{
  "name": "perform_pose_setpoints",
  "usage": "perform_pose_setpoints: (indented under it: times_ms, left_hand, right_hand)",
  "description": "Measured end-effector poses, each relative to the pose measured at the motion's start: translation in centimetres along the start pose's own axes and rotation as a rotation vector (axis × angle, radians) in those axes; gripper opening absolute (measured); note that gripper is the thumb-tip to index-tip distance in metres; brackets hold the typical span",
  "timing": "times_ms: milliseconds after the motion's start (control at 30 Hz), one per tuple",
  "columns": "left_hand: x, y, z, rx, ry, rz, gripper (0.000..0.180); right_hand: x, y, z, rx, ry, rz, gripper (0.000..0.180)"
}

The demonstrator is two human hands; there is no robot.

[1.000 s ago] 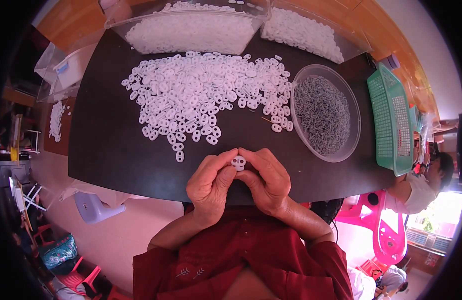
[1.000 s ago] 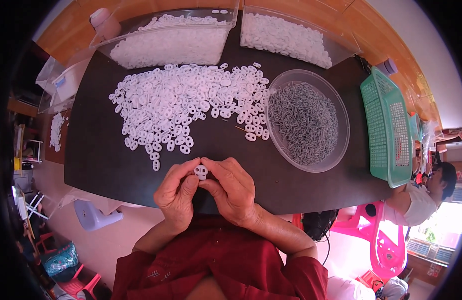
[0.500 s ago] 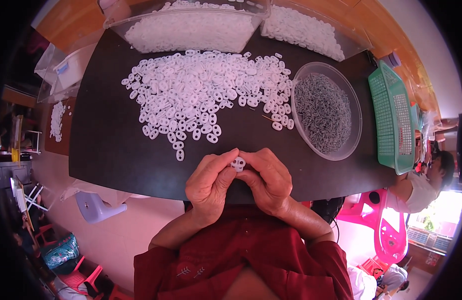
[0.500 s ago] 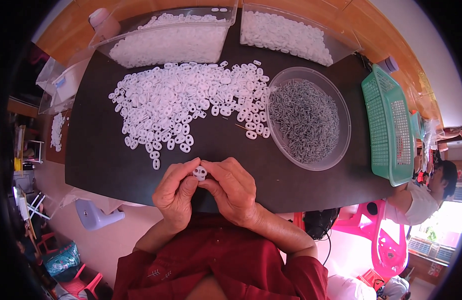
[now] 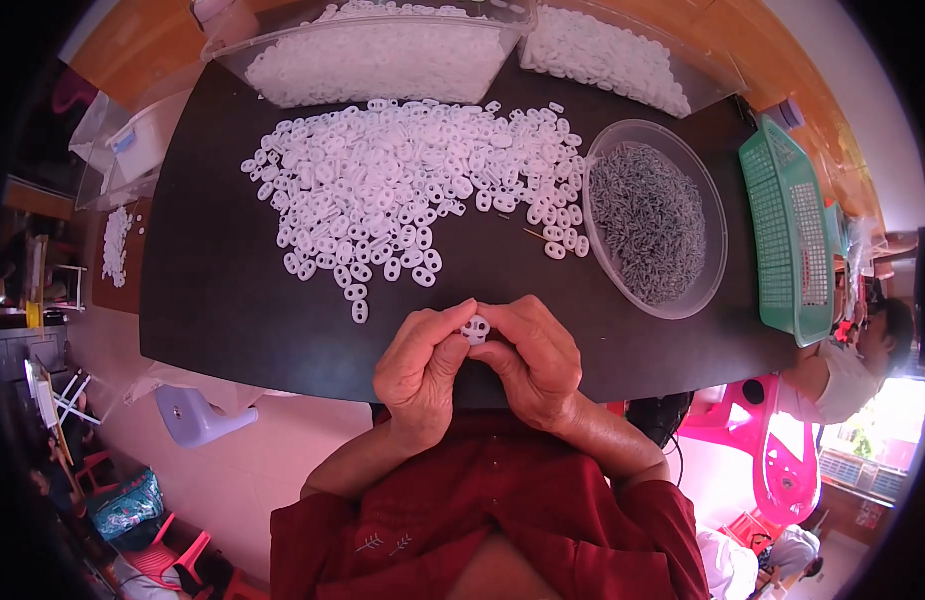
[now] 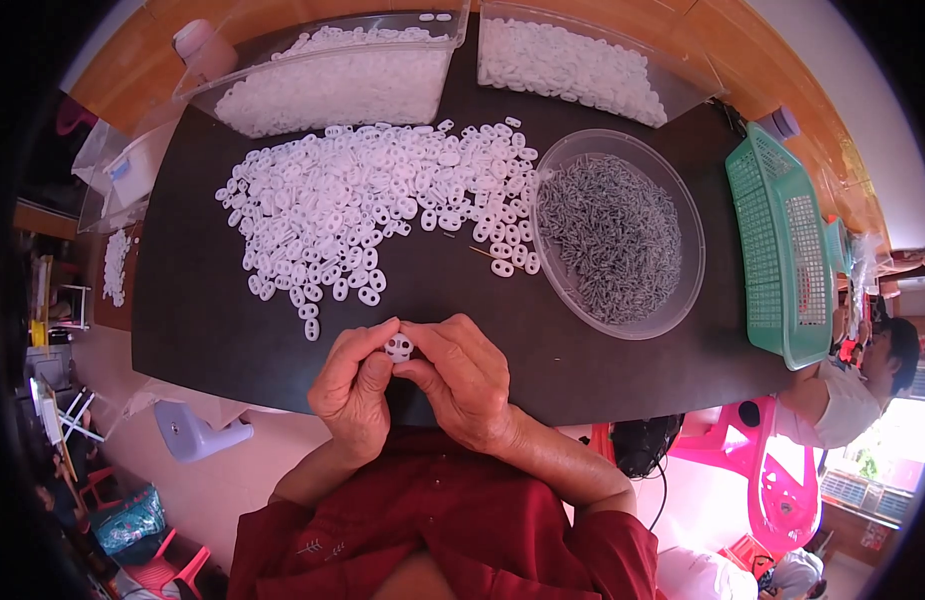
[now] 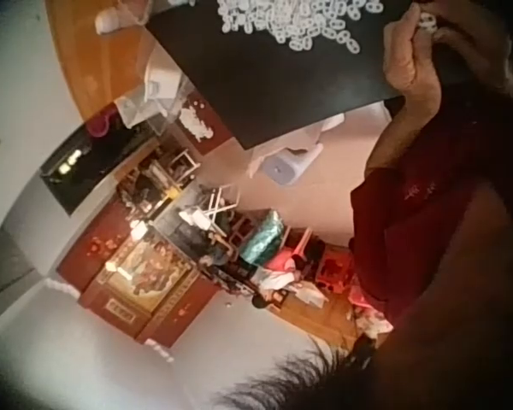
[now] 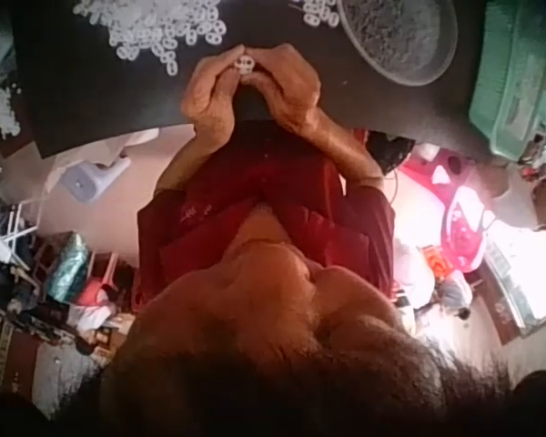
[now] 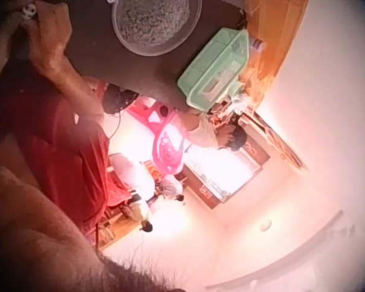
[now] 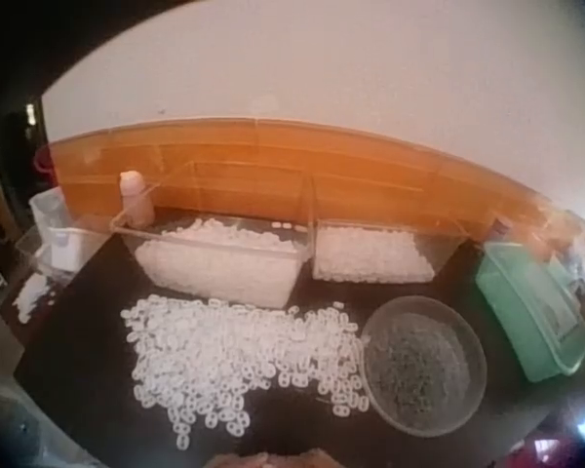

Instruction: Manually inserting metal pins into small white plastic components at a workbench.

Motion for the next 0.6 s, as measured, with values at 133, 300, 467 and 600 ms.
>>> perform_pose_setpoints:
  times_ms: [133, 300, 467, 600]
  left_hand:
    - [-0.21, 0.23, 0.1, 0.017, 0.045, 0.02, 0.026]
    - [-0.1, 0.47, 0.05, 0.062, 0.015, 0.098, 0.022]
    - [-0.25, 0.1, 0.15, 0.042, 0.051, 0.093, 0.021]
    - [-0.3, -0.01, 0.16, 0.034, 0.065, 0.107, 0.021]
  right_hand:
    - [-0.24, -0.06, 0.02, -0.01, 0.007, -0.007, 0.034]
    - [-0.27, -0.08, -0.03, -0.007, 0.014, -0.02, 0.035]
    - [-0.12, 0.03, 0.01, -0.012, 0.016, -0.047, 0.035]
    - [-0.1, -0.18, 0.07, -0.047, 0.02, -0.086, 0.035]
Point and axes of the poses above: each hand's wrist, its own x-axis towards the middle knuckle, its own z-axis out of the palm, y = z × x, the point moved 5 cm from there along x, towards the middle knuckle, and after that the axes turned 2 degrees about -y, right-handed, at the moved point
